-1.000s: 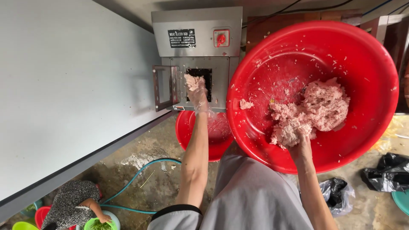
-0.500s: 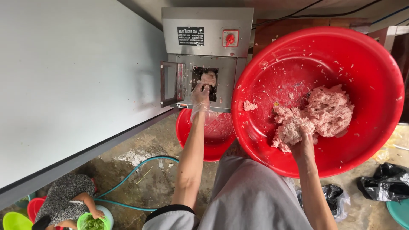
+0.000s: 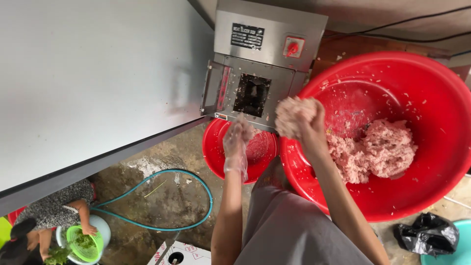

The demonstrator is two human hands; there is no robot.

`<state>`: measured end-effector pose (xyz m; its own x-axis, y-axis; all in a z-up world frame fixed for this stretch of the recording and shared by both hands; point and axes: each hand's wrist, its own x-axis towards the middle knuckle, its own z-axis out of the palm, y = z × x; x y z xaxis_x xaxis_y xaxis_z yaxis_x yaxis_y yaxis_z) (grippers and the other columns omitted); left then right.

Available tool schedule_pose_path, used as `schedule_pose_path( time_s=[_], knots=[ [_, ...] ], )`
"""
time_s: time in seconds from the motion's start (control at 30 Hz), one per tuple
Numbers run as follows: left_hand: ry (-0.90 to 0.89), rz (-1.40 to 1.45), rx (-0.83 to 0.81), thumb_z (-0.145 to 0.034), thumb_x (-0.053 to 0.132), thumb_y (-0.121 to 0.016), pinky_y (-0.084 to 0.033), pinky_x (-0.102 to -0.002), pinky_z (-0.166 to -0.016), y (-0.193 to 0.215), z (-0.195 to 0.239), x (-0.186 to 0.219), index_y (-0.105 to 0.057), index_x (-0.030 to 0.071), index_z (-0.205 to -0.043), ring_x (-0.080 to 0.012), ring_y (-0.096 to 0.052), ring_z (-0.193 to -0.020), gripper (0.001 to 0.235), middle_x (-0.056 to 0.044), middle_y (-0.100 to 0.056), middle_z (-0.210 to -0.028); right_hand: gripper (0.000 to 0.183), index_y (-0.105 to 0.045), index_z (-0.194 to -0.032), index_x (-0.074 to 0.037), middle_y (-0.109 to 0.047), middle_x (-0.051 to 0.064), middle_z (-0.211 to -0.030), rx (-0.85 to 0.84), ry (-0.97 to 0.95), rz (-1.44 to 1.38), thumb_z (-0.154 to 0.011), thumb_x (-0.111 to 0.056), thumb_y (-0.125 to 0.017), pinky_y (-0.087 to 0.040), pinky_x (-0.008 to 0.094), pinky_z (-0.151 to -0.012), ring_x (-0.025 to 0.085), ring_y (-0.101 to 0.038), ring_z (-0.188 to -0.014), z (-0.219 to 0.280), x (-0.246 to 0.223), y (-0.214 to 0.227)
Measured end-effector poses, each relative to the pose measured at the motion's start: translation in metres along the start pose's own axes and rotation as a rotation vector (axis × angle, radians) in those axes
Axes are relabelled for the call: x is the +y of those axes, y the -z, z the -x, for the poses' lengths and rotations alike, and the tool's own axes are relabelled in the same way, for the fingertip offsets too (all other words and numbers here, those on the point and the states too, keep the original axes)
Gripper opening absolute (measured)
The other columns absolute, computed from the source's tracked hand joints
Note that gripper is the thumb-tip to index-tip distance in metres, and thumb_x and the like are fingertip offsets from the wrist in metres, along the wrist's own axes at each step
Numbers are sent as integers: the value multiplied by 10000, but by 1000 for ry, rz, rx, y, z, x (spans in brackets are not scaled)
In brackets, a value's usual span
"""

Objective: Manually processing ground meat into a large bowl after it comes out of a meat grinder.

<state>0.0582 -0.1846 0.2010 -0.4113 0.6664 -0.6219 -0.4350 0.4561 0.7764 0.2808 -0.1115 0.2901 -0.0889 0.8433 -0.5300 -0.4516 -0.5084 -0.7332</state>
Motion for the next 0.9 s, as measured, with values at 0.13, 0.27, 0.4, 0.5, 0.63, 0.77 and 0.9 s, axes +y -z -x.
schedule_pose_path(
  time_s=[0.13, 0.27, 0.4, 0.5, 0.63, 0.77, 0.9],
  knots=[
    [113, 347, 9, -932, 322, -710, -632, -298, -746, 23, 7, -31, -666, 91, -1352, -179, -741, -901, 481, -69, -739, -1125, 673, -308, -1397, -103, -614, 214, -1258, -20, 151, 413, -879, -181, -731, -665, 431, -776, 302, -717, -1026, -69, 40, -55],
    [157, 309, 65, -969, 255, -688, -626, -338, -776, 40, 32, -33, -655, 51, -1379, -214, -717, -921, 460, -97, -722, -1105, 700, -412, -1356, -107, -687, 171, -1229, -39, 380, 865, -827, -202, -861, -605, 387, -875, 281, -718, -1067, -123, 86, -73],
    [191, 365, 43, -939, 222, -627, -629, -368, -827, 59, 30, -60, -609, 59, -1376, -234, -739, -995, 466, -60, -738, -1149, 746, -419, -1387, -129, -672, 165, -1266, -158, 497, 1048, -789, -171, -864, -573, 409, -916, 315, -697, -1112, -166, 129, -63],
    [141, 396, -11, -1003, 192, -634, -581, -356, -802, 56, 38, -57, -612, 37, -1436, -210, -669, -957, 461, -64, -689, -1118, 683, -475, -1407, -141, -614, 188, -1348, -278, 448, 1063, -807, -136, -801, -570, 402, -918, 312, -709, -1076, -184, 158, -48],
    [29, 458, -132, -1048, 204, -629, -555, -311, -757, 41, 26, -52, -606, -4, -1431, -162, -638, -872, 436, -36, -656, -1026, 314, -652, -1220, -88, -703, 167, -1128, -241, 319, 1046, -944, -229, -703, -603, 349, -847, 222, -758, -968, -148, 110, -64],
    [-26, 412, -127, -996, 210, -628, -524, -262, -688, 2, 44, -3, -601, 0, -1418, -105, -579, -778, 473, -2, -639, -967, 328, -685, -1139, 30, -712, 150, -912, -204, 125, 643, -1103, -259, -535, -592, 313, -738, 199, -694, -843, -83, 93, -17],
    [-103, 410, -503, -1076, 198, -638, -535, -264, -720, -62, 96, 59, -605, -17, -1493, -149, -632, -856, 470, -24, -634, -1013, 278, -551, -1307, -50, -720, 130, -1052, -105, 140, 335, -1096, -185, -430, -611, 320, -777, 198, -717, -880, 13, 52, 65]
  ],
)
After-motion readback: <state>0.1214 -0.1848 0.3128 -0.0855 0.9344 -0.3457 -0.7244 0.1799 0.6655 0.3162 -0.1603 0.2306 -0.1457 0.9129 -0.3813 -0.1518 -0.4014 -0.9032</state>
